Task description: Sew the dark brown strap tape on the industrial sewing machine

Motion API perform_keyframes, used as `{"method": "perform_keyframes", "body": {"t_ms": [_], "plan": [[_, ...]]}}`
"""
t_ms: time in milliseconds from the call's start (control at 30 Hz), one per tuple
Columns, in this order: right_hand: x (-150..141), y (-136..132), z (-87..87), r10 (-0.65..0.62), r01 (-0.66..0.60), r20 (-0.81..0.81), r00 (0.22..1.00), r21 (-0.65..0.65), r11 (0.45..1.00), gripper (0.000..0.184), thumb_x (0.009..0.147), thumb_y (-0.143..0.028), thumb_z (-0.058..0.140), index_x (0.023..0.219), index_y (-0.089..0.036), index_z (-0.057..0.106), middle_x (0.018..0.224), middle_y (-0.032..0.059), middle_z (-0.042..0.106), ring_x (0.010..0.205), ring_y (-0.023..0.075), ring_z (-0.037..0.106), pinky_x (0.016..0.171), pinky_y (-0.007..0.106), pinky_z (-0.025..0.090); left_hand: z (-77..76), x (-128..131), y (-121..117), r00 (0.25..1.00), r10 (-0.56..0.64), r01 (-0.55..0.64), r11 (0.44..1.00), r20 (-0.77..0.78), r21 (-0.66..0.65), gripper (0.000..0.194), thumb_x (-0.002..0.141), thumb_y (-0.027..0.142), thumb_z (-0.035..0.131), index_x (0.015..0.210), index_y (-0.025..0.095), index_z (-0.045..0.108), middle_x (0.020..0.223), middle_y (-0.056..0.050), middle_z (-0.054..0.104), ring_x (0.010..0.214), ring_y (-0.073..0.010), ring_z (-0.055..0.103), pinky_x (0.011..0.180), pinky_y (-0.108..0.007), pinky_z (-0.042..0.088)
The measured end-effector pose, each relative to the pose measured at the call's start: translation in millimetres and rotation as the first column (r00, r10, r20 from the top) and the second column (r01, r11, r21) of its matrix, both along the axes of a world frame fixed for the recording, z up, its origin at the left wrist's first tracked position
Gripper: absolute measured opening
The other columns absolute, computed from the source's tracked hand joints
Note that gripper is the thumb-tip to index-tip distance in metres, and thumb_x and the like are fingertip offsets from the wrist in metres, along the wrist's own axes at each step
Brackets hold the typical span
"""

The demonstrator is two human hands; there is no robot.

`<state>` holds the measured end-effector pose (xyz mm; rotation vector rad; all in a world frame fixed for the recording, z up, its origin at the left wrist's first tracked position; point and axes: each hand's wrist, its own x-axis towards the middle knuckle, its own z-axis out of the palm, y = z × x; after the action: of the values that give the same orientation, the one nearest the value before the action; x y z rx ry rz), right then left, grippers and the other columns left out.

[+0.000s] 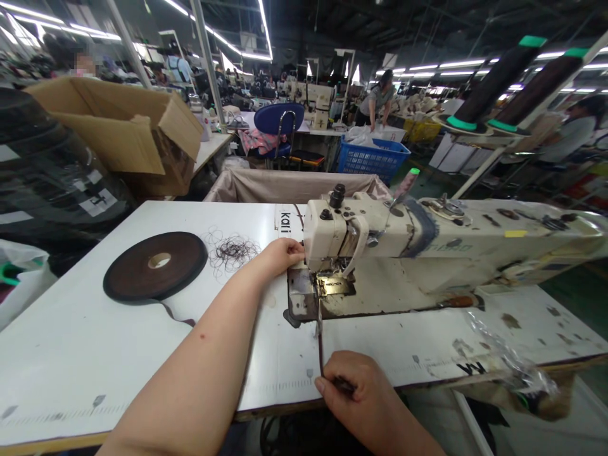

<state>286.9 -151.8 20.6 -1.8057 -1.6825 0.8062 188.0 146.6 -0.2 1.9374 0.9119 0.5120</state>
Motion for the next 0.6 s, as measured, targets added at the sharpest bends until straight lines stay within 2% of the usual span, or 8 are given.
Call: {"method": "perform_keyframes", "body": {"t_ms": [67,133,200,267,367,467,600], "plan": [[0.0,0.1,0.7,-0.008,0.008,-0.013,1.000,-0.007,1.000,0.031,0.089,-0.023,0.061,0.063,-0.021,0.045,0.063,-0.0043,0.051,0.063,0.0116,0.049,0.062,0.027,0.030,1.9,-10.1,0.8,0.998,0.005,-0.001,0.998,-0.062,0.067,0.022,0.065,0.025,0.081,0.085,0.017,0.077,0.087,-0.006,0.071,0.087,-0.0254,0.065,0.087,-0.038,0.052],[0.3,-0.6,1.6,-0.010,0.010,-0.020,1.000,-0.012,1.000,0.031,0.089,-0.022,0.062,0.063,-0.021,0.045,0.063,-0.0045,0.050,0.064,0.0116,0.049,0.062,0.027,0.030,-1.3,-20.6,-5.4,0.988,0.047,-0.018,0.981,-0.149,0.192,0.040,0.068,0.032,0.084,0.104,0.017,0.077,0.116,-0.014,0.072,0.113,-0.0337,0.064,0.103,-0.045,0.049],[0.6,-1.6,2.6,-0.009,0.009,-0.020,1.000,-0.014,1.000,0.031,0.089,-0.023,0.063,0.064,-0.021,0.046,0.064,-0.0044,0.051,0.065,0.0119,0.049,0.063,0.028,0.030,-8.8,-30.7,-17.3,0.956,0.093,0.020,0.925,-0.277,0.380,0.061,0.082,0.045,0.076,0.134,0.015,0.067,0.146,-0.020,0.060,0.138,-0.0384,0.052,0.115,-0.050,0.043],[0.8,-2.5,3.1,-0.008,0.008,-0.017,1.000,-0.011,1.000,0.030,0.090,-0.023,0.062,0.064,-0.021,0.047,0.064,-0.0043,0.051,0.066,0.0122,0.049,0.064,0.028,0.029,-16.4,-40.3,-29.4,0.911,0.100,0.117,0.867,-0.399,0.484,0.070,0.097,0.053,0.058,0.155,0.015,0.049,0.165,-0.018,0.045,0.154,-0.0375,0.036,0.124,-0.055,0.032],[0.9,-2.9,2.0,-0.006,0.006,-0.012,1.000,-0.004,1.000,0.031,0.090,-0.023,0.063,0.064,-0.021,0.047,0.064,-0.0045,0.050,0.066,0.0124,0.048,0.064,0.029,0.029,-20.8,-54.4,-35.7,0.817,0.196,0.140,0.845,-0.543,0.516,0.071,0.106,0.056,0.036,0.166,0.017,0.034,0.174,-0.012,0.031,0.162,-0.0342,0.022,0.129,-0.059,0.020],[0.6,-2.5,-0.6,-0.013,0.013,-0.020,1.000,0.006,1.000,0.030,0.089,-0.024,0.062,0.063,-0.021,0.047,0.064,-0.0043,0.050,0.066,0.0127,0.048,0.065,0.029,0.029,-18.2,-68.6,-26.0,0.730,0.309,0.078,0.849,-0.609,0.523,0.077,0.107,0.058,0.029,0.167,0.011,0.029,0.176,-0.015,0.026,0.163,-0.0340,0.019,0.129,-0.057,0.021],[-0.1,-3.2,-1.3,-0.023,0.024,-0.031,0.999,0.029,0.999,0.032,0.091,-0.026,0.061,0.063,-0.021,0.047,0.064,-0.0042,0.050,0.066,0.0128,0.048,0.065,0.029,0.030,-17.5,-80.6,-13.1,0.689,0.380,0.001,0.851,-0.618,0.525,0.078,0.107,0.055,0.025,0.167,0.005,0.028,0.175,-0.017,0.026,0.163,-0.0349,0.021,0.128,-0.056,0.024]]}}
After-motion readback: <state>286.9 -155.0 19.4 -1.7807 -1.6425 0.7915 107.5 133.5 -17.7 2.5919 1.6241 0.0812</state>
